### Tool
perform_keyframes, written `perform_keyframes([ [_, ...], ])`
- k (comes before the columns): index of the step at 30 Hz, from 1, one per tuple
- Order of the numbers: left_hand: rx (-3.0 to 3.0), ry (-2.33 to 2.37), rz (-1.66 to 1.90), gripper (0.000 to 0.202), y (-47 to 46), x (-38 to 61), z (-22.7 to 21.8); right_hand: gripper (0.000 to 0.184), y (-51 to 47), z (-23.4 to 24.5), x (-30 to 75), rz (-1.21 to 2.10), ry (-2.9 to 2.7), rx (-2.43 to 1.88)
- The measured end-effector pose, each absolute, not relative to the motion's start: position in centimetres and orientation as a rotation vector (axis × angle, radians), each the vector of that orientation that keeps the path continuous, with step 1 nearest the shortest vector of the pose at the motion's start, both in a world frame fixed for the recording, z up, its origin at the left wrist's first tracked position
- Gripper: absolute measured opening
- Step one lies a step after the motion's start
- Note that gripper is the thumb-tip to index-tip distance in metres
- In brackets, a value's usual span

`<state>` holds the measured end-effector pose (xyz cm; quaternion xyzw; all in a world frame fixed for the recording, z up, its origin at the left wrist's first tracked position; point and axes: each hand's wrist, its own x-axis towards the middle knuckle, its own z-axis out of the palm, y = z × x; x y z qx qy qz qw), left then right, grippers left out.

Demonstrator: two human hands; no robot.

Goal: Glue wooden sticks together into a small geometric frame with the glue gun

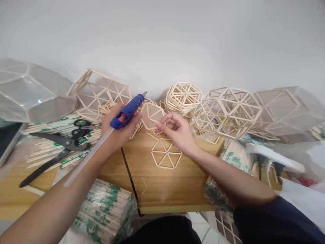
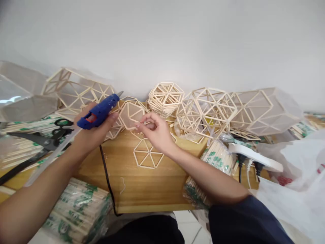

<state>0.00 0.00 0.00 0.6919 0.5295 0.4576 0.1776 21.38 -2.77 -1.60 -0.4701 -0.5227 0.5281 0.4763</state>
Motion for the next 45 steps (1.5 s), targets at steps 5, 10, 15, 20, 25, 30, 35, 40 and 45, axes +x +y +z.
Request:
perform_keyframes([
  [5, 2.066, 1.506, 1.186, 0.025, 0.8, -1.0, 0.2, 0.040, -2.4, -2.2, 21.4, 1.318, -1.171, -1.124],
  [10, 2.059, 1.528, 1.157, 0.028, 1.1, -1.9, 0.6, 0.048, -2.0, -2.6, 21.6, 1.334, -1.122, -1.133],
  [15, 2.101, 1.499, 1.092, 0.031, 0.6, -1.7, 1.1, 0.026, -1.9, -3.0, 21.8, 1.278, -1.263, -1.229],
  [20, 2.165, 1.470, 0.987, 0.040, 0.7, -1.5, 0.8, 0.013, -1.7, -3.7, 22.2, 1.123, -1.418, -1.363],
  [25, 2.247, 1.371, 0.718, 0.043, 1.2, -1.7, 0.6, 0.015, -1.3, -4.4, 22.7, 0.992, -1.523, -1.441],
  [30, 2.294, 1.344, 0.561, 0.043, 1.6, -1.8, 0.2, 0.019, -1.1, -5.1, 22.8, 1.070, -1.444, -1.395],
  [35, 2.254, 1.369, 0.470, 0.047, 1.5, -1.4, 0.2, 0.019, -1.1, -5.4, 22.8, 1.045, -1.472, -1.395],
  [40, 2.264, 1.349, 0.441, 0.047, 1.5, -1.3, 0.2, 0.019, -1.2, -5.4, 22.8, 1.015, -1.508, -1.410],
  [45, 2.253, 1.340, 0.433, 0.047, 1.4, -1.3, 0.3, 0.017, -1.3, -5.0, 22.8, 0.982, -1.565, -1.396],
])
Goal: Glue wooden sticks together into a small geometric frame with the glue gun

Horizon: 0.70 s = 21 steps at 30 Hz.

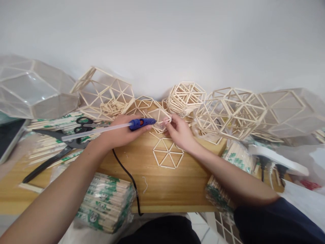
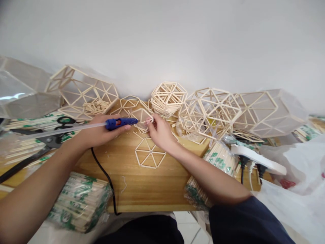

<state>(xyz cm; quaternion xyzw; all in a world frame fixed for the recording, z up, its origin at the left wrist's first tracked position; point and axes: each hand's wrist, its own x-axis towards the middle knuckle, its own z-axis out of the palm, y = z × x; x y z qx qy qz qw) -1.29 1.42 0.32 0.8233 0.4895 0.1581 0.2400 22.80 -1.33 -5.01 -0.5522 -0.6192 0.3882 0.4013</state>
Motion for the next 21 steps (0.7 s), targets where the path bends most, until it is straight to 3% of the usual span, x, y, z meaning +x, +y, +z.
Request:
perform_keyframes([
  [21, 2.206, 1.323, 0.487, 0.046, 1.33, -1.24, -0.13, 0.014, -1.50, -4.14, 22.78, 1.000, -1.607, -1.346],
])
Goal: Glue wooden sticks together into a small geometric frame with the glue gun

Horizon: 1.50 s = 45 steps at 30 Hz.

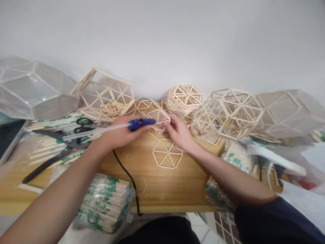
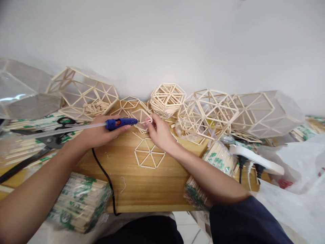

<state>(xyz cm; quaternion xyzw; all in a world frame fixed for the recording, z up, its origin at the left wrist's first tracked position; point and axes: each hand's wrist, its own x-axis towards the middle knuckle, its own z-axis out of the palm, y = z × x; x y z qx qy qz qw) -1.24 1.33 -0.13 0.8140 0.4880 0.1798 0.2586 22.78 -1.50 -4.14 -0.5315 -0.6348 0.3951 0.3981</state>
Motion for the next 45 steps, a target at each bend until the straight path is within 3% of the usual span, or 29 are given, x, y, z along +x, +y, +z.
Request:
perform_keyframes([
  [45, 2.213, 1.434, 0.529, 0.041, 1.71, -1.27, -0.31, 0.007, -1.37, -3.57, 22.83, 0.955, -1.631, -1.375],
])
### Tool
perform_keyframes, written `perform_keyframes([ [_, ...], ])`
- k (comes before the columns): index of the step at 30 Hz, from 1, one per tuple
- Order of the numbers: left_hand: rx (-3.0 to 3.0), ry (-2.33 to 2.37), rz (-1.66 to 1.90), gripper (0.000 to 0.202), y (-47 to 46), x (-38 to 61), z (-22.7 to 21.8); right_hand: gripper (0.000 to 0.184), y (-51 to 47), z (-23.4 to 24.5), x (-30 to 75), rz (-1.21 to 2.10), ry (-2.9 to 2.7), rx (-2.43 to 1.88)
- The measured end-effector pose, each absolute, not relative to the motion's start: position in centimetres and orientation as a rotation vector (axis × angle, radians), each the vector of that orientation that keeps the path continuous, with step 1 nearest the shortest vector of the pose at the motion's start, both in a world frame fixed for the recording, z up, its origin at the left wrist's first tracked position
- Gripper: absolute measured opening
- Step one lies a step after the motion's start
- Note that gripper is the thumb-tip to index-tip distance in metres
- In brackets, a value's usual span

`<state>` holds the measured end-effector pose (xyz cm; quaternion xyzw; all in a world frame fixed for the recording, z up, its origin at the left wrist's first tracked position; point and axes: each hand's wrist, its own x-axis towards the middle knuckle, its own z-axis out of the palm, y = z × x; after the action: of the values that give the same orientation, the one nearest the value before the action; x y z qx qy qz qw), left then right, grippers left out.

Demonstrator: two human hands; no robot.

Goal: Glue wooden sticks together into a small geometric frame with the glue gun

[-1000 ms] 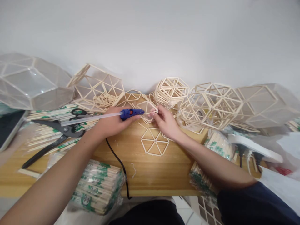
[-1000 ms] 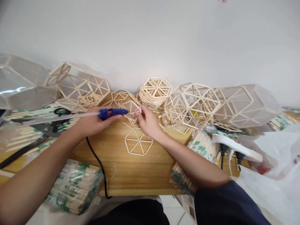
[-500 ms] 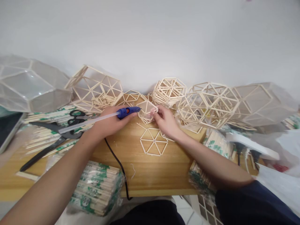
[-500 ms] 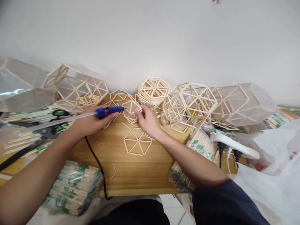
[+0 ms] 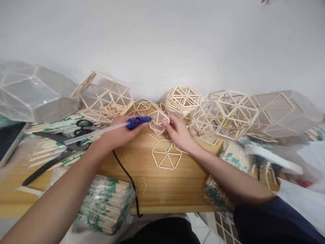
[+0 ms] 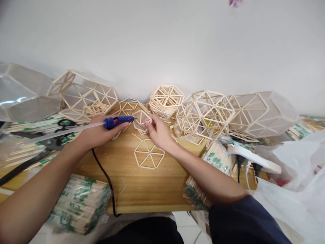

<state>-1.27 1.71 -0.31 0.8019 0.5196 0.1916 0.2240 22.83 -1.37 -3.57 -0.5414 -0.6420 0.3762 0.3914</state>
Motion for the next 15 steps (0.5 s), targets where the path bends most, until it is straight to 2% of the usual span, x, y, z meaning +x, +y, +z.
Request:
perform_keyframes([
  [15, 2.149, 1.433, 0.521, 0.046, 1.81, -1.31, -0.53, 0.007, -1.39, -3.66, 22.89, 0.992, -1.610, -1.332],
])
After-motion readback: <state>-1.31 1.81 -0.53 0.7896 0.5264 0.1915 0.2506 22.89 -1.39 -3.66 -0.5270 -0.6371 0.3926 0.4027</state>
